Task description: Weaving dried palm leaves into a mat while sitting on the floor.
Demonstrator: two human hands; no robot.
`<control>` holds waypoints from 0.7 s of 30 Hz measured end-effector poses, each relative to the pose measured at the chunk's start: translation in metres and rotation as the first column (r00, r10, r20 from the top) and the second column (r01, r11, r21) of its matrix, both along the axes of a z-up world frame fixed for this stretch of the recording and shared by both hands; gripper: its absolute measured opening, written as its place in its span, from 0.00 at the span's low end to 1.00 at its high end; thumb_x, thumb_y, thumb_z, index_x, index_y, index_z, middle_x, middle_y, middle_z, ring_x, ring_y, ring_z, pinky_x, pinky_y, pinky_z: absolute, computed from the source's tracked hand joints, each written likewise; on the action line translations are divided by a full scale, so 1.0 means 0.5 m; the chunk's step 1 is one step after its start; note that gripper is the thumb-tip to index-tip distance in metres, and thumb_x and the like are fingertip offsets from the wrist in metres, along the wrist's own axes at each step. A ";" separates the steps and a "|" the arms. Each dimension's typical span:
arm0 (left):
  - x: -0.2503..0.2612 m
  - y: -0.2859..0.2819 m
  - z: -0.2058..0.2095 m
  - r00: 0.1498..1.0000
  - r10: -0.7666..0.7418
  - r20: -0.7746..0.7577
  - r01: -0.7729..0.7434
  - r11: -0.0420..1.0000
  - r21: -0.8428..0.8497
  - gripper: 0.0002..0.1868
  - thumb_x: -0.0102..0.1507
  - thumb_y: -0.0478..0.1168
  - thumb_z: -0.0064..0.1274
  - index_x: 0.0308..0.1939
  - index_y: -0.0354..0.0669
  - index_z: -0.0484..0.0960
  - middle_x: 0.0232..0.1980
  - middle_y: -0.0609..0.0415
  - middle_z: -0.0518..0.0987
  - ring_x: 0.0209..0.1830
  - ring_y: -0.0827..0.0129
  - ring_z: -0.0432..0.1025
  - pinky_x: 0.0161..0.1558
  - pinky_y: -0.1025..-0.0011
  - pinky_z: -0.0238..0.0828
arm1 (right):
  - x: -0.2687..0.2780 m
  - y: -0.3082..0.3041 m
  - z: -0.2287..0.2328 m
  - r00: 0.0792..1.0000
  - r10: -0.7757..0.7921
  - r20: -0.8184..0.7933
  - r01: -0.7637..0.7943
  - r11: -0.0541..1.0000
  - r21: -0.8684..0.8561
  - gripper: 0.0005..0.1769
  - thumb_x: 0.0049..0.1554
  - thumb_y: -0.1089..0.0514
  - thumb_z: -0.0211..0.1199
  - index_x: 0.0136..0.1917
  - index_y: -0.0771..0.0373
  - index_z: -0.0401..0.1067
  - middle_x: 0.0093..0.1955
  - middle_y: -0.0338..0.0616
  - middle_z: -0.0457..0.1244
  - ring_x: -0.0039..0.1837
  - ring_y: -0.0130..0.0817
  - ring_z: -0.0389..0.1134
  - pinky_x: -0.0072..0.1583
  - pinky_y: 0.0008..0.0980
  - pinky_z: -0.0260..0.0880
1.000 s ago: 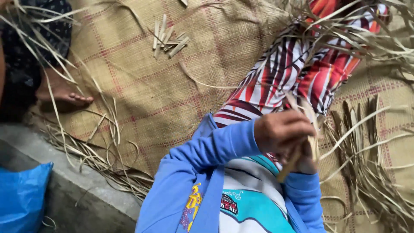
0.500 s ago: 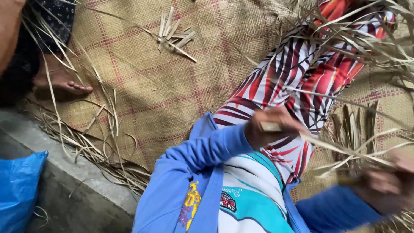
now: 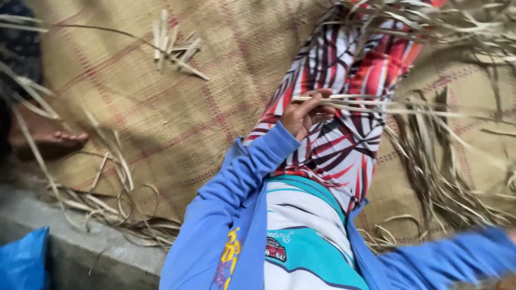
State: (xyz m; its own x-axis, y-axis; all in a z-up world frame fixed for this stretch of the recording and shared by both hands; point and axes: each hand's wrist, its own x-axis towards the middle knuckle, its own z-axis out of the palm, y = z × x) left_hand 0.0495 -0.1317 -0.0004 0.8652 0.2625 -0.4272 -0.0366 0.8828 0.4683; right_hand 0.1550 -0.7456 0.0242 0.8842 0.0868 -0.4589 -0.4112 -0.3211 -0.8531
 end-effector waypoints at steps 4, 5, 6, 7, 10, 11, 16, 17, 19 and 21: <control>-0.019 -0.002 -0.032 0.996 0.000 -0.093 0.007 0.997 0.078 0.17 0.70 0.34 0.55 0.61 0.30 0.78 0.46 0.38 0.84 0.41 0.57 0.84 0.46 0.62 0.89 | -0.124 0.426 -0.117 0.985 -0.017 -0.173 0.074 0.941 0.330 0.25 0.77 0.44 0.37 0.76 0.58 0.63 0.56 0.34 0.63 0.38 0.07 0.62 0.44 0.03 0.73; -0.030 -0.003 -0.018 0.994 -0.028 -0.107 0.035 0.997 0.063 0.17 0.70 0.34 0.55 0.61 0.30 0.78 0.46 0.38 0.84 0.41 0.57 0.84 0.46 0.62 0.89 | -0.169 0.525 -0.096 0.981 -0.046 -0.188 0.105 0.943 0.315 0.25 0.77 0.44 0.37 0.76 0.58 0.63 0.56 0.34 0.63 0.38 0.07 0.62 0.44 0.03 0.73; -0.031 0.006 -0.004 0.986 -0.010 -0.164 0.027 0.995 0.099 0.16 0.68 0.33 0.58 0.59 0.30 0.79 0.46 0.37 0.83 0.42 0.53 0.84 0.46 0.62 0.89 | -0.197 0.628 -0.061 0.947 0.030 -0.319 0.141 0.855 0.500 0.28 0.74 0.40 0.38 0.74 0.60 0.62 0.47 0.39 0.61 0.29 0.12 0.56 0.30 0.11 0.63; -0.030 0.016 0.011 0.976 0.009 -0.218 0.021 0.990 0.137 0.17 0.66 0.31 0.61 0.57 0.29 0.80 0.45 0.36 0.82 0.42 0.50 0.84 0.47 0.61 0.89 | -0.213 0.718 -0.006 0.898 0.130 -0.420 0.202 0.726 0.657 0.31 0.72 0.37 0.39 0.72 0.63 0.60 0.38 0.43 0.59 0.19 0.16 0.49 0.15 0.19 0.54; -0.042 0.016 0.008 0.965 -0.028 -0.262 0.086 0.974 0.210 0.16 0.65 0.30 0.62 0.56 0.27 0.80 0.45 0.30 0.82 0.43 0.46 0.84 0.48 0.58 0.88 | -0.234 0.814 0.098 0.953 0.038 -0.301 0.180 0.727 0.662 0.31 0.71 0.40 0.44 0.59 0.74 0.65 0.32 0.57 0.60 0.16 0.25 0.52 0.15 0.26 0.55; -0.043 0.017 0.025 0.964 -0.062 -0.258 0.117 0.972 0.205 0.16 0.65 0.30 0.62 0.56 0.27 0.80 0.45 0.30 0.82 0.43 0.46 0.84 0.48 0.58 0.88 | -0.232 0.823 0.103 0.955 0.005 -0.298 0.202 0.725 0.659 0.31 0.71 0.40 0.44 0.59 0.74 0.65 0.32 0.57 0.60 0.16 0.25 0.52 0.15 0.26 0.55; -0.053 0.006 0.078 0.975 -0.168 -0.143 0.219 0.794 0.567 0.10 0.66 0.31 0.61 0.50 0.31 0.86 0.44 0.34 0.85 0.43 0.53 0.84 0.44 0.61 0.88 | -0.153 0.873 0.159 0.712 0.010 0.702 -0.161 0.976 0.149 0.28 0.68 0.46 0.49 0.49 0.69 0.82 0.44 0.59 0.69 0.46 0.47 0.70 0.54 0.42 0.72; -0.057 0.006 0.097 0.973 -0.181 -0.141 0.229 0.793 0.565 0.10 0.66 0.31 0.61 0.50 0.31 0.86 0.44 0.34 0.85 0.43 0.53 0.84 0.44 0.61 0.88 | -0.141 0.895 0.170 0.711 0.003 0.703 -0.148 0.978 0.146 0.28 0.68 0.46 0.49 0.49 0.69 0.82 0.44 0.59 0.69 0.46 0.47 0.70 0.54 0.42 0.72; -0.051 -0.005 0.131 0.976 -0.207 -0.061 0.190 0.687 0.701 0.12 0.60 0.27 0.66 0.48 0.33 0.89 0.38 0.38 0.86 0.34 0.61 0.83 0.37 0.66 0.87 | -0.108 0.923 0.193 0.491 0.173 0.854 -0.201 0.976 -0.082 0.25 0.71 0.48 0.49 0.50 0.63 0.83 0.51 0.51 0.73 0.57 0.50 0.72 0.65 0.48 0.71; -0.068 0.004 0.146 0.966 -0.248 -0.069 0.211 0.607 0.766 0.14 0.58 0.27 0.69 0.48 0.34 0.89 0.39 0.39 0.86 0.35 0.59 0.83 0.38 0.64 0.86 | -0.114 0.937 0.137 0.447 0.210 0.869 -0.170 0.974 -0.148 0.18 0.68 0.52 0.56 0.45 0.62 0.81 0.45 0.47 0.72 0.48 0.48 0.71 0.61 0.50 0.72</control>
State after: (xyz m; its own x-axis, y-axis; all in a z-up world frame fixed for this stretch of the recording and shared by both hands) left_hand 0.0155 -0.1299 0.0725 0.9547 0.2669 -0.1318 0.0814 0.1920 0.9780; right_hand 0.0980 -0.2773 0.0925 0.7837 0.3080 0.5394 0.6197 -0.3292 -0.7125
